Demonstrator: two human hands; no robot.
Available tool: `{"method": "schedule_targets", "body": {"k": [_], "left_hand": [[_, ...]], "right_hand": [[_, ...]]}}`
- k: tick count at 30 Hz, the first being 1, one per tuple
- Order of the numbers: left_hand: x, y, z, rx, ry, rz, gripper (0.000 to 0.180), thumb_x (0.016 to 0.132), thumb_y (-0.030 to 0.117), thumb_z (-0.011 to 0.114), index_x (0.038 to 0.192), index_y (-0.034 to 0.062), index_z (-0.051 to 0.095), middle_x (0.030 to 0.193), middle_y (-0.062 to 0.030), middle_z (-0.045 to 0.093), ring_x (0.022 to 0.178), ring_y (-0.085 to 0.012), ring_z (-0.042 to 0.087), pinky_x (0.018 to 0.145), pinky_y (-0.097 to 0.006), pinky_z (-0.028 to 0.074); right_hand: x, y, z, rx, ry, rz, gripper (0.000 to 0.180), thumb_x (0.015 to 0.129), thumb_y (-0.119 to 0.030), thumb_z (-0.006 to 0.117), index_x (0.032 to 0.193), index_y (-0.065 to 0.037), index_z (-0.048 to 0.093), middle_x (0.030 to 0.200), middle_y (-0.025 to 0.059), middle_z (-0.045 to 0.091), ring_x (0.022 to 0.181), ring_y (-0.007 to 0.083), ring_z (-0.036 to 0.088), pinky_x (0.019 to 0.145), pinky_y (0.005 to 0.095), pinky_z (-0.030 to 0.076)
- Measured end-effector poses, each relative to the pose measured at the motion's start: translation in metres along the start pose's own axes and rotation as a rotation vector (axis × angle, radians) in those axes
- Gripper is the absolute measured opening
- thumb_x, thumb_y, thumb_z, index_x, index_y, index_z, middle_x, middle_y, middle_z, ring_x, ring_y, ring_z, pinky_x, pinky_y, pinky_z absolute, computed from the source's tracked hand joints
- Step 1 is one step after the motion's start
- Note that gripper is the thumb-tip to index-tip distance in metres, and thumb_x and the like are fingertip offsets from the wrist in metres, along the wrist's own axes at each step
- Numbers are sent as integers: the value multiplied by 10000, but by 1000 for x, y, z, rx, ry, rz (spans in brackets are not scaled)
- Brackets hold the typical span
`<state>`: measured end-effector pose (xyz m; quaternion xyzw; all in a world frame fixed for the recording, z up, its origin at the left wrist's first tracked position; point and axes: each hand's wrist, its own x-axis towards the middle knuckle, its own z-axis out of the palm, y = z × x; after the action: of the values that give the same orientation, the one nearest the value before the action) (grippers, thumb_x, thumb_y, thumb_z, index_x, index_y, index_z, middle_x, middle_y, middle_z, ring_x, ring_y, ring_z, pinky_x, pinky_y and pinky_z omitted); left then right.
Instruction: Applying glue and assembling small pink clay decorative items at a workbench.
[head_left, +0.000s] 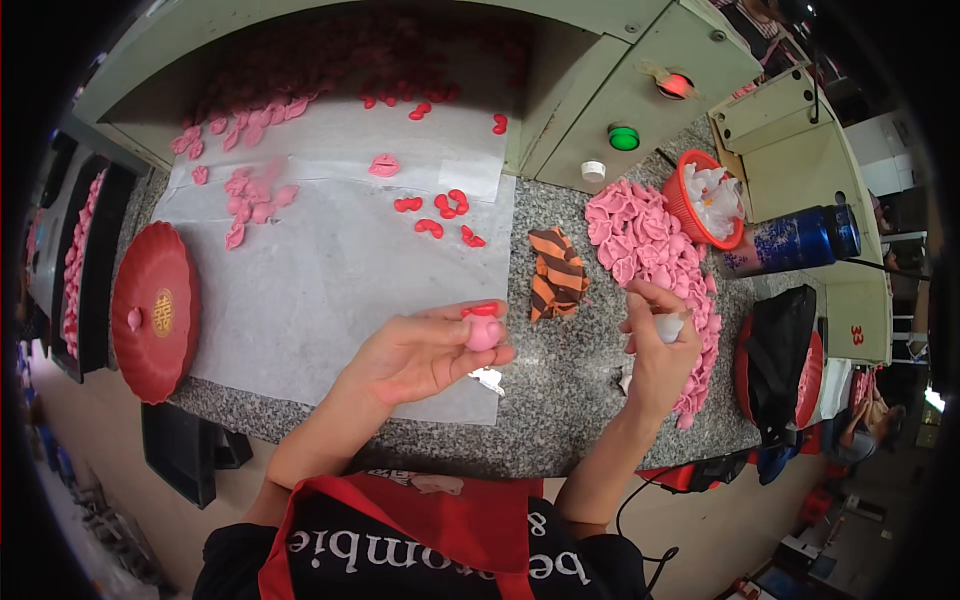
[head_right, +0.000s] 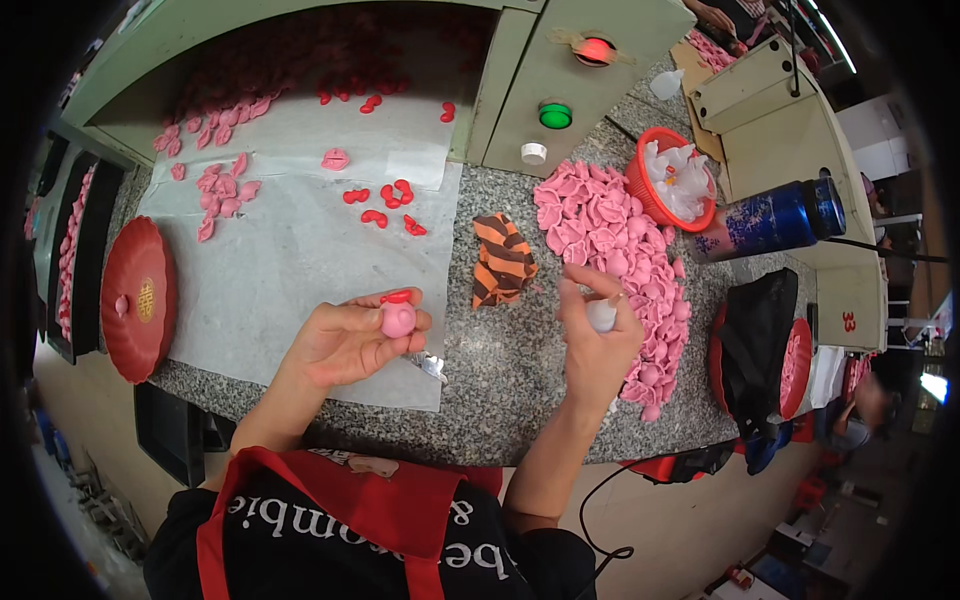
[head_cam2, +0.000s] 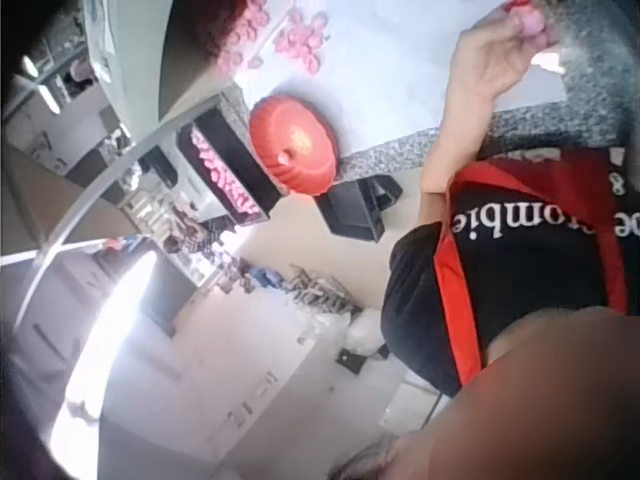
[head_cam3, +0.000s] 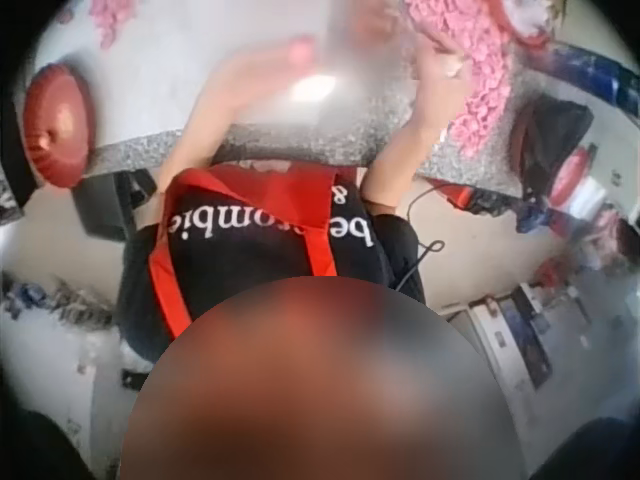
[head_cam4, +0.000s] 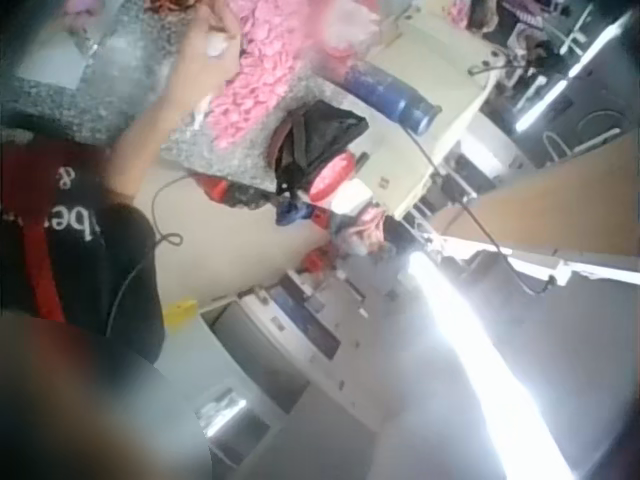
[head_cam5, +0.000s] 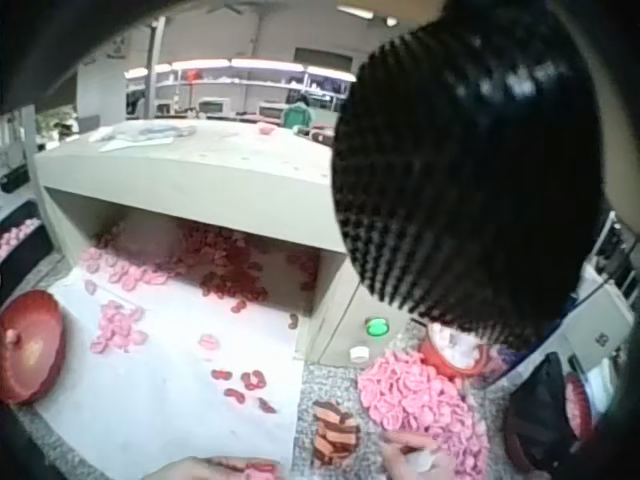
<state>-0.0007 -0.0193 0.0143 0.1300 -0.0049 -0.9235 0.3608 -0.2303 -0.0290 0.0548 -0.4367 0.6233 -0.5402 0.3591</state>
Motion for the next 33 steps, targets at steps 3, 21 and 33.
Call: {"method": "schedule_targets", "body": {"k": [3,21,33], "left_hand": [[6,-3,2,6,50,40,337,818,85,502,1118,-51,431,1078,-217,478,995,-346,514,831,-312,486],[6,-16,2,180,95,-26,369,820,129,521,1126,-61,438,1034,-177,542,914,-268,580,764,-278,510],[6,-18,7,237,161,-46,265,818,165,549,992,-35,545,941,-128,590,907,-242,581,803,-283,467]], "right_hand": [[1,24,-25,-299,124,-78,137,730,-82,620,850,-17,625,689,17,579,543,51,480,474,181,354],[-11,41,-53,-1326,186,32,288,615,-255,688,839,-76,653,761,143,617,644,309,590,597,383,451],[-43,-12,-4,84,-238,-47,126,682,29,565,803,1,587,730,10,548,646,79,506,566,183,388]]}}
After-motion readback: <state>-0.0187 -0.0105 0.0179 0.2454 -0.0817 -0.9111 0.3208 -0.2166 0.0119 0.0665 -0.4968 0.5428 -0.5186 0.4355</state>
